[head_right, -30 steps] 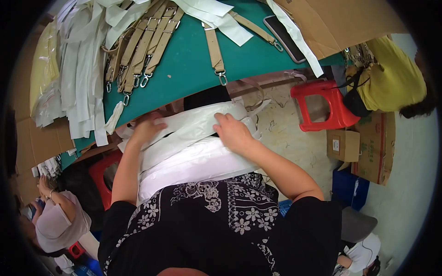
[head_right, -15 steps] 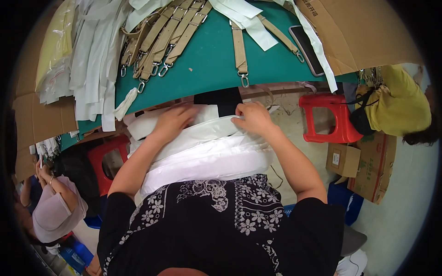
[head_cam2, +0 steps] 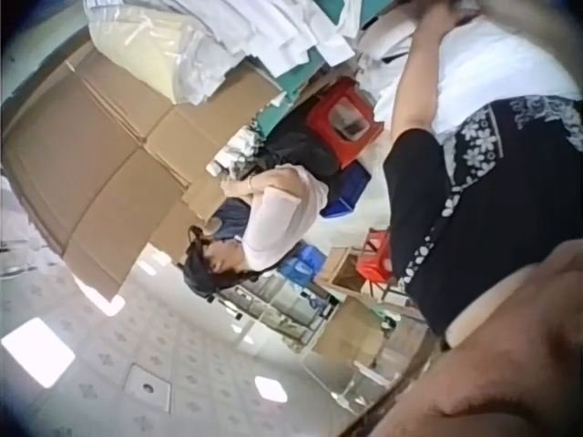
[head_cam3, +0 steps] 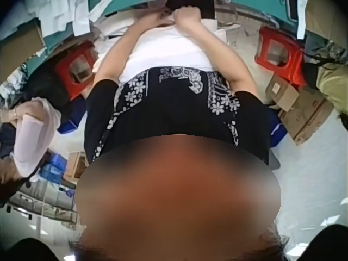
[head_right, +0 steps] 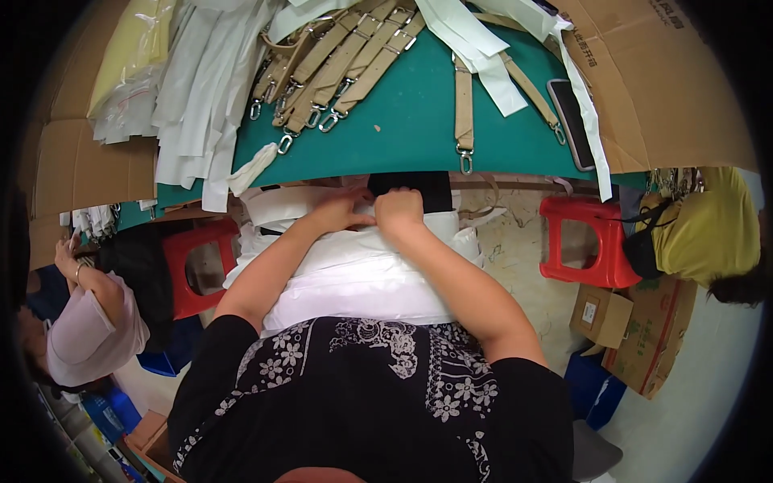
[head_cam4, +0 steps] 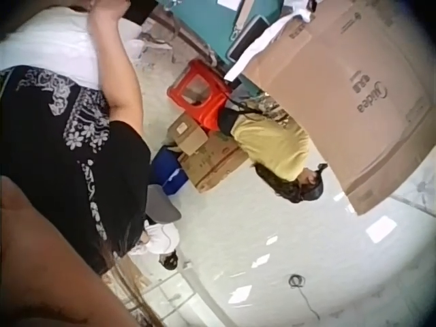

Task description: Wrapping beige industrial straps with metal buckles into white protective packaging paper.

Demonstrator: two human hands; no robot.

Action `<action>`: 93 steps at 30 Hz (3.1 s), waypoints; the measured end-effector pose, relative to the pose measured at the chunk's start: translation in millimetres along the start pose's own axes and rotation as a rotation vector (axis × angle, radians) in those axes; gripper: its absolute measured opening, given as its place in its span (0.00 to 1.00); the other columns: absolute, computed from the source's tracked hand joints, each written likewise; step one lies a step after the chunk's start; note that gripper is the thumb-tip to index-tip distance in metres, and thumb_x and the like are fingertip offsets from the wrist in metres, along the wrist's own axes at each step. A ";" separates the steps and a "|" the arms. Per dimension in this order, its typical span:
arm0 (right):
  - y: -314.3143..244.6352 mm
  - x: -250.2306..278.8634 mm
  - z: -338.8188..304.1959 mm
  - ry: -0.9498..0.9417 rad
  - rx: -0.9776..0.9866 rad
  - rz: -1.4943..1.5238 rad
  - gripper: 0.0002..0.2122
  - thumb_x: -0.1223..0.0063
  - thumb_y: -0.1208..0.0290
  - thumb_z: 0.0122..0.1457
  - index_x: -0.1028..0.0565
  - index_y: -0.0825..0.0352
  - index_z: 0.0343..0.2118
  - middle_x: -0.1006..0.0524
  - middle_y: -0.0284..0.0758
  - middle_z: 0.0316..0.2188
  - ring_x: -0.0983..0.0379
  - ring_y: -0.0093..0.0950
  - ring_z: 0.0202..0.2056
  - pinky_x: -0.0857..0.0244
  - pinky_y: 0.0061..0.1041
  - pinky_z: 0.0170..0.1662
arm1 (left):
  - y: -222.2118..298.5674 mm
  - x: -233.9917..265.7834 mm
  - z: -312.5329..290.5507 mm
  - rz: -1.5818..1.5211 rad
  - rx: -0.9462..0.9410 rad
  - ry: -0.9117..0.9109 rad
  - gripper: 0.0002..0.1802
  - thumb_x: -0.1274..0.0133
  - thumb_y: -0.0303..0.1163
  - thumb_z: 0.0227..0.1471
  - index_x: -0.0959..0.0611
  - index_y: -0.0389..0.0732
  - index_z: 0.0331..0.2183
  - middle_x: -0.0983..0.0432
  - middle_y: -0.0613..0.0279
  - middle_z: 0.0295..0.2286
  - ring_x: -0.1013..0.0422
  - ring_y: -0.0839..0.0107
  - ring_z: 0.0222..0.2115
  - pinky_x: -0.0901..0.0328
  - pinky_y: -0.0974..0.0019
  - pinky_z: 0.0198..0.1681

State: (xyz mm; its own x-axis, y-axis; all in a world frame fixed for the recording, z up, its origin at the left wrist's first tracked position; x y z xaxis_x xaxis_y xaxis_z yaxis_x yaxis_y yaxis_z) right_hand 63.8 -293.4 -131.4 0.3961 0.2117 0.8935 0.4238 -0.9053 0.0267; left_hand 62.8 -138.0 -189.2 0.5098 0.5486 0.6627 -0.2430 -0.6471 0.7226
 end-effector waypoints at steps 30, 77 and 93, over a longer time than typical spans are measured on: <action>109.1 -41.4 -47.6 0.485 -0.399 1.095 0.21 0.39 0.60 0.43 0.29 0.71 0.36 0.26 0.37 0.25 0.32 0.26 0.25 0.36 0.24 0.31 | 57.8 191.6 -78.8 0.344 0.262 0.662 0.11 0.40 0.26 0.35 0.27 0.37 0.22 0.33 0.61 0.21 0.36 0.65 0.23 0.41 0.66 0.26; 15.0 238.0 123.5 0.466 -0.061 0.483 0.32 0.53 0.38 0.44 0.25 0.72 0.19 0.24 0.42 0.21 0.27 0.40 0.28 0.34 0.33 0.34 | 128.3 102.7 -33.6 -0.823 0.107 0.266 0.08 0.41 0.31 0.43 0.19 0.35 0.23 0.31 0.70 0.22 0.40 0.86 0.18 0.45 0.80 0.20; 62.3 159.4 21.4 -0.039 0.405 2.462 0.18 0.56 0.80 0.55 0.36 0.57 0.48 0.29 0.36 0.35 0.33 0.29 0.43 0.35 0.30 0.46 | 105.3 101.0 -60.0 -0.861 -0.013 0.297 0.08 0.43 0.30 0.45 0.19 0.36 0.28 0.29 0.68 0.24 0.38 0.84 0.22 0.43 0.79 0.25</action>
State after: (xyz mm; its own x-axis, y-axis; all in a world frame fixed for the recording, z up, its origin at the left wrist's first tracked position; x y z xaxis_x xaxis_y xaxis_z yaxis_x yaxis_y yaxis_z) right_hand 170.7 -308.1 3.1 0.1950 -0.5835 -0.7884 -0.5180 0.6213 -0.5879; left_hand 39.2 -119.0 -34.3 0.2861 0.9544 -0.0851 0.1135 0.0545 0.9920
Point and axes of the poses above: each hand's wrist, its own z-axis towards the middle knuckle, its own x-axis out of the back of the hand, y = z × x, the point moved 1 cm from there along z, towards the middle knuckle
